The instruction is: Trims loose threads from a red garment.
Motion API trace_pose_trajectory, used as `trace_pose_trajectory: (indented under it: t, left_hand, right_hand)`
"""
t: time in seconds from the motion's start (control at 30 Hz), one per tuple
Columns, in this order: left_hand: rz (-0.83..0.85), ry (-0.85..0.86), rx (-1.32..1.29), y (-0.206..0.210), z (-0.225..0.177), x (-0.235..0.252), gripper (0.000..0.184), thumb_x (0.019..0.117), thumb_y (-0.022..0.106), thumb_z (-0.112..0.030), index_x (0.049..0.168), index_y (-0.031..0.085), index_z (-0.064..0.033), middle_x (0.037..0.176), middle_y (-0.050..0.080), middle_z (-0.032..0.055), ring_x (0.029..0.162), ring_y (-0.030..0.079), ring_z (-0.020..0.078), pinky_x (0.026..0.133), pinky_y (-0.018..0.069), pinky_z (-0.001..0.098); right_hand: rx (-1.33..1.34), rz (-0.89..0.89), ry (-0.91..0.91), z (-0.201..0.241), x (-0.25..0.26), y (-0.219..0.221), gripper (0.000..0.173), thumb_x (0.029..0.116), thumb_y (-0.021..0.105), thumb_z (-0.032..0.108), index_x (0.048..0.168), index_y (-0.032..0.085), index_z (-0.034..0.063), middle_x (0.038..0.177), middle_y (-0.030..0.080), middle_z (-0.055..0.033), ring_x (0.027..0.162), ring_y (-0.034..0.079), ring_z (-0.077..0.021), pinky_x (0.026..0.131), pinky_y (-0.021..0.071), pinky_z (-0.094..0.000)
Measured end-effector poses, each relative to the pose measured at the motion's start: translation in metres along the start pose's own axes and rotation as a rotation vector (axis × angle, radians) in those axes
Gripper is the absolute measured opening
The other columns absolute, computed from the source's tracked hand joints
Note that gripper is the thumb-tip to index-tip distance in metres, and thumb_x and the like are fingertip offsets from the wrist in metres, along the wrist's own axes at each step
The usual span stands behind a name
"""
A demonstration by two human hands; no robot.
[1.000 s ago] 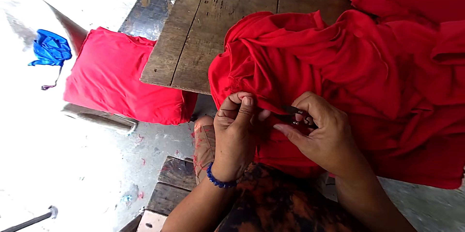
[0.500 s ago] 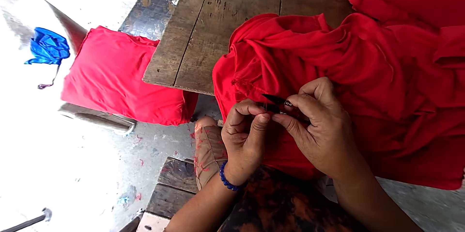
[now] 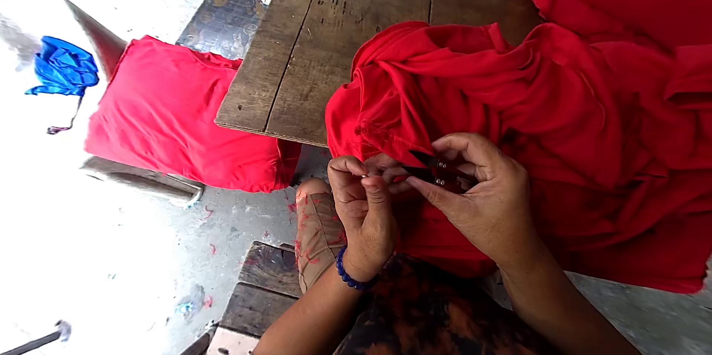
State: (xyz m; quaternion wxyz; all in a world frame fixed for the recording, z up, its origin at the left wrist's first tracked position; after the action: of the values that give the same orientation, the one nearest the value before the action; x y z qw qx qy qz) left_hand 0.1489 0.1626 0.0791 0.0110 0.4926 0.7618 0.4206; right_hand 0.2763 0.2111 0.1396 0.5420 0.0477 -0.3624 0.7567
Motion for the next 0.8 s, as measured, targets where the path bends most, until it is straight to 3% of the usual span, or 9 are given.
trace_pose_trajectory:
  t: [0.07, 0.17, 0.3, 0.4, 0.47, 0.53, 0.6, 0.7, 0.8]
  left_hand:
    - [-0.051, -0.042, -0.013, -0.001, 0.000, 0.003, 0.029, 0.0982, 0.069, -0.017, 0.114, 0.047, -0.0252, 0.102, 0.072, -0.0051, 0.091, 0.073, 0.0089, 0.082, 0.0623, 0.0290]
    - [-0.078, -0.138, -0.024, 0.000, -0.005, 0.013, 0.054, 0.0919, 0.071, 0.002, 0.128, 0.039, -0.0223, 0.105, 0.071, -0.0020, 0.088, 0.073, 0.0110, 0.080, 0.0625, 0.0298]
    - [-0.053, -0.240, 0.021, 0.001, -0.012, 0.025, 0.074, 0.0860, 0.070, 0.012, 0.146, 0.039, -0.0183, 0.105, 0.069, 0.0010, 0.087, 0.071, 0.0108, 0.078, 0.0619, 0.0272]
    - [0.029, -0.278, 0.114, 0.000, -0.015, 0.035, 0.080, 0.0859, 0.070, 0.012, 0.155, 0.039, -0.0131, 0.117, 0.068, 0.0064, 0.094, 0.071, 0.0133, 0.082, 0.0624, 0.0297]
    - [0.045, -0.252, 0.209, -0.002, -0.018, 0.039, 0.072, 0.0853, 0.071, 0.013, 0.150, 0.048, -0.0089, 0.116, 0.069, 0.0062, 0.090, 0.071, 0.0119, 0.079, 0.0622, 0.0276]
    - [0.046, -0.188, 0.334, -0.007, -0.019, 0.042, 0.052, 0.0862, 0.073, 0.010, 0.135, 0.064, -0.0046, 0.107, 0.072, 0.0052, 0.078, 0.070, 0.0099, 0.068, 0.0620, 0.0244]
    - [0.054, -0.105, 0.439, -0.013, -0.019, 0.042, 0.029, 0.0903, 0.073, 0.004, 0.119, 0.073, -0.0035, 0.101, 0.074, 0.0028, 0.072, 0.070, 0.0079, 0.061, 0.0606, 0.0223]
    - [-0.011, -0.073, 0.412, -0.017, -0.018, 0.040, 0.011, 0.0974, 0.068, -0.004, 0.106, 0.073, -0.0056, 0.092, 0.074, -0.0007, 0.068, 0.069, 0.0058, 0.059, 0.0598, 0.0205]
    - [-0.137, -0.234, 0.161, -0.013, -0.017, 0.037, 0.010, 0.1014, 0.061, -0.005, 0.102, 0.071, -0.0069, 0.089, 0.072, 0.0014, 0.072, 0.070, 0.0071, 0.067, 0.0618, 0.0229]
  right_hand:
    - [-0.009, -0.035, -0.056, 0.000, -0.001, 0.002, 0.022, 0.0783, 0.078, 0.003, 0.099, 0.071, -0.0035, 0.086, 0.069, -0.0025, 0.075, 0.062, 0.0027, 0.066, 0.0526, -0.0095]
    - [-0.041, -0.059, -0.149, -0.002, -0.003, 0.003, 0.007, 0.0781, 0.074, -0.002, 0.085, 0.070, -0.0020, 0.082, 0.064, -0.0026, 0.075, 0.059, 0.0017, 0.064, 0.0483, -0.0086]
    - [-0.129, -0.060, -0.212, -0.002, -0.008, 0.005, 0.008, 0.0774, 0.073, -0.001, 0.085, 0.070, -0.0030, 0.083, 0.062, -0.0053, 0.072, 0.056, -0.0010, 0.061, 0.0463, -0.0096]
    - [-0.206, -0.066, -0.248, 0.000, -0.010, 0.006, 0.006, 0.0797, 0.073, 0.000, 0.085, 0.073, -0.0019, 0.082, 0.060, -0.0057, 0.069, 0.055, -0.0039, 0.057, 0.0441, -0.0133]
    - [-0.225, -0.068, -0.269, 0.000, -0.010, 0.005, 0.008, 0.0806, 0.072, 0.000, 0.088, 0.074, -0.0016, 0.082, 0.060, -0.0060, 0.069, 0.055, -0.0056, 0.057, 0.0441, -0.0149]
    - [-0.229, -0.070, -0.278, 0.000, -0.010, 0.002, 0.008, 0.0816, 0.071, 0.000, 0.089, 0.074, -0.0018, 0.082, 0.060, -0.0062, 0.070, 0.055, -0.0059, 0.057, 0.0439, -0.0150]
    - [-0.215, -0.079, -0.274, -0.001, -0.011, 0.000, 0.008, 0.0810, 0.071, -0.001, 0.088, 0.074, -0.0020, 0.082, 0.060, -0.0058, 0.070, 0.055, -0.0041, 0.058, 0.0440, -0.0129]
    - [-0.172, -0.089, -0.253, -0.004, -0.012, -0.003, 0.007, 0.0807, 0.071, -0.002, 0.087, 0.073, -0.0035, 0.083, 0.059, -0.0057, 0.068, 0.053, -0.0012, 0.057, 0.0432, -0.0101]
    - [-0.169, -0.058, -0.224, -0.006, -0.012, -0.003, 0.007, 0.0809, 0.071, -0.001, 0.087, 0.073, -0.0032, 0.084, 0.060, -0.0053, 0.069, 0.053, -0.0001, 0.058, 0.0441, -0.0094]
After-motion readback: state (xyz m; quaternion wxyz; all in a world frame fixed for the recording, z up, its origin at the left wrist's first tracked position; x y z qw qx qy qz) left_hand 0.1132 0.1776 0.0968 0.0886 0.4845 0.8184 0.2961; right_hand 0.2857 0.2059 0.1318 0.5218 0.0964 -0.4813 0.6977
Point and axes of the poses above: each hand's wrist, its own x-axis towards the middle knuckle, its own y-axis out of the palm, z = x × y, the point moved 3 cm from there along x, towards the middle knuckle
